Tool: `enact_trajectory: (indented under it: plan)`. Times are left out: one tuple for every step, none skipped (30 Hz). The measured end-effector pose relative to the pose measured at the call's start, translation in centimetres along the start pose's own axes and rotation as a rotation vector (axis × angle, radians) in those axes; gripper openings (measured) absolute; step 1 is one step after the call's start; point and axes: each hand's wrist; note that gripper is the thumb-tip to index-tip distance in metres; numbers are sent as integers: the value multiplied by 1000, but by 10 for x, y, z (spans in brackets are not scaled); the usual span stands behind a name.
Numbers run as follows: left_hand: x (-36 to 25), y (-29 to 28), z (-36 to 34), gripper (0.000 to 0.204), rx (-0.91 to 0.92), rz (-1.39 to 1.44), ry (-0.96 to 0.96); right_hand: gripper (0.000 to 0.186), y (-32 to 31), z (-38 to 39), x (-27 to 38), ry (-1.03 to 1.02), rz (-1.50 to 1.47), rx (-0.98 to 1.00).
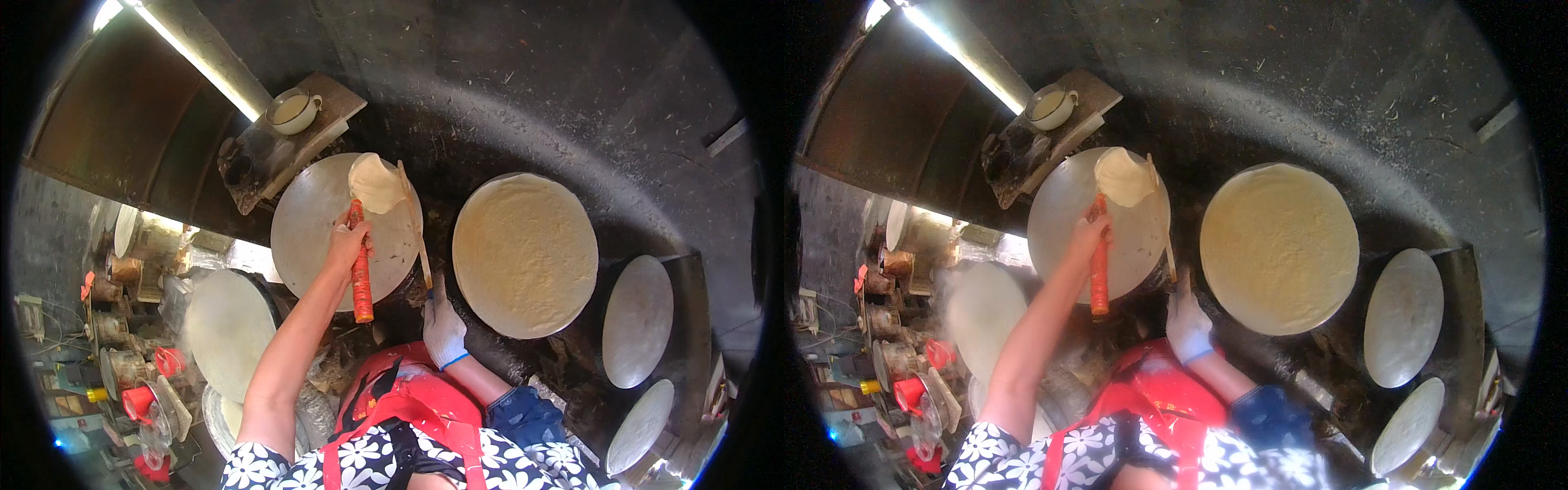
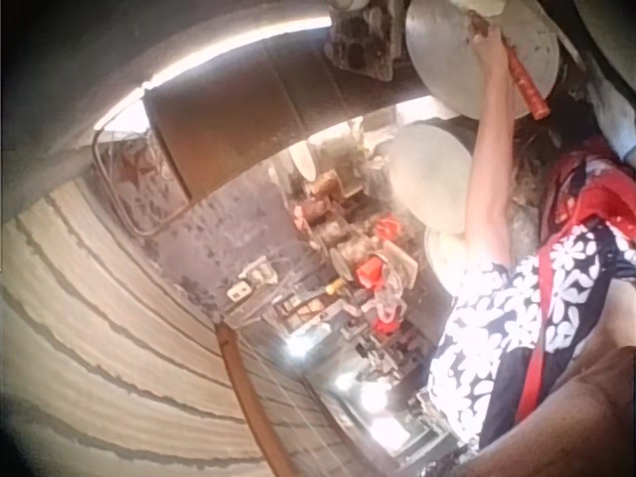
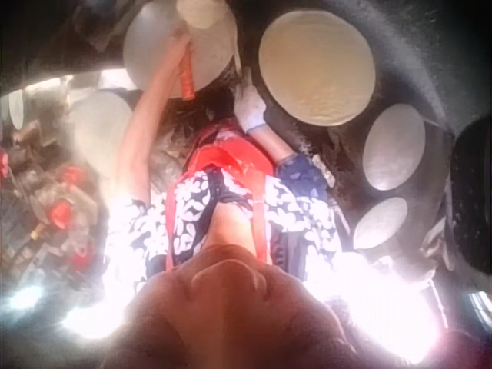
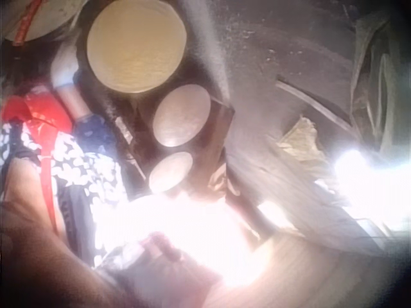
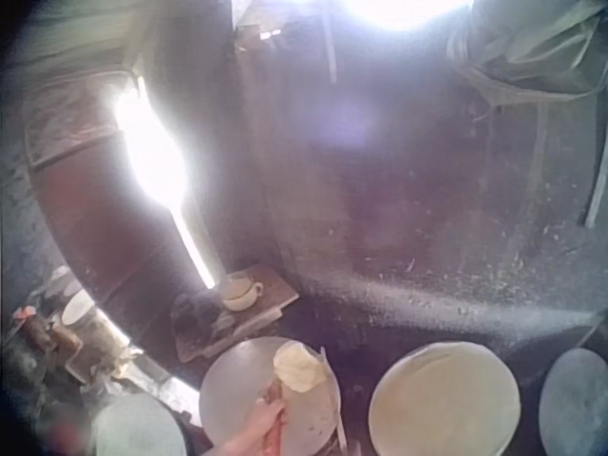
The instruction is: The person ladles batter onto multiple hot griddles, spreads it into thin circles with a wooden tool, and flips the crepes to cook both sides. Finished crepes are stacked on a nearby surface.
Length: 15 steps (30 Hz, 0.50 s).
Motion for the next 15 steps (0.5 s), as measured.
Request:
enact_trajectory:
  plan:
    - [2,-3,-3,52,-1,-47,24,72,-2,-2,9,-20,-1,-8]
    - [6,-10,-8,57,-2,-94,48,70,6,-5,9,-92,-38,-55]
    - [8,-16,-12,62,-2,-140,73,69,20,-11,8,-164,-74,-103]
    - [7,-21,-16,64,-7,-251,96,68,28,-15,15,-99,-79,-83]
    - [3,-25,-20,65,-10,-360,125,67,35,-20,23,-35,-82,-67]
    - [0,-29,-23,67,-14,-470,154,66,60,-28,11,-279,-146,-211]
    - [5,-37,-32,68,-58,-583,211,66,71,-32,23,-204,-105,-157]
    - [13,-46,-42,69,-104,-699,266,65,76,-34,43,-127,-66,-101]
    - [22,-55,-51,70,-151,-815,321,65,76,-35,64,-43,-65,-20]
    - [19,-58,-53,70,-172,-882,333,65,78,-41,71,-29,-57,2]
    - [15,-62,-54,70,-195,-949,345,64,80,-46,76,-16,-48,25]
    - [12,-67,-56,70,-218,-1017,357,64,84,-49,80,-3,-41,49]
    - [9,-72,-59,69,-211,-1035,406,65,97,-55,49,-267,-58,-123]
    - [8,-80,-61,69,-209,-1049,448,66,111,-61,19,-526,-26,-298]
    - [8,-85,-64,68,-203,-1060,469,66,102,-54,25,-385,-39,-264]
Point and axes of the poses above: each hand's wrist, its own z-axis away from the middle knuckle, its own y-axis out of the palm, x = y × z, and after that the axes turned 14 degrees about -z, right-handed
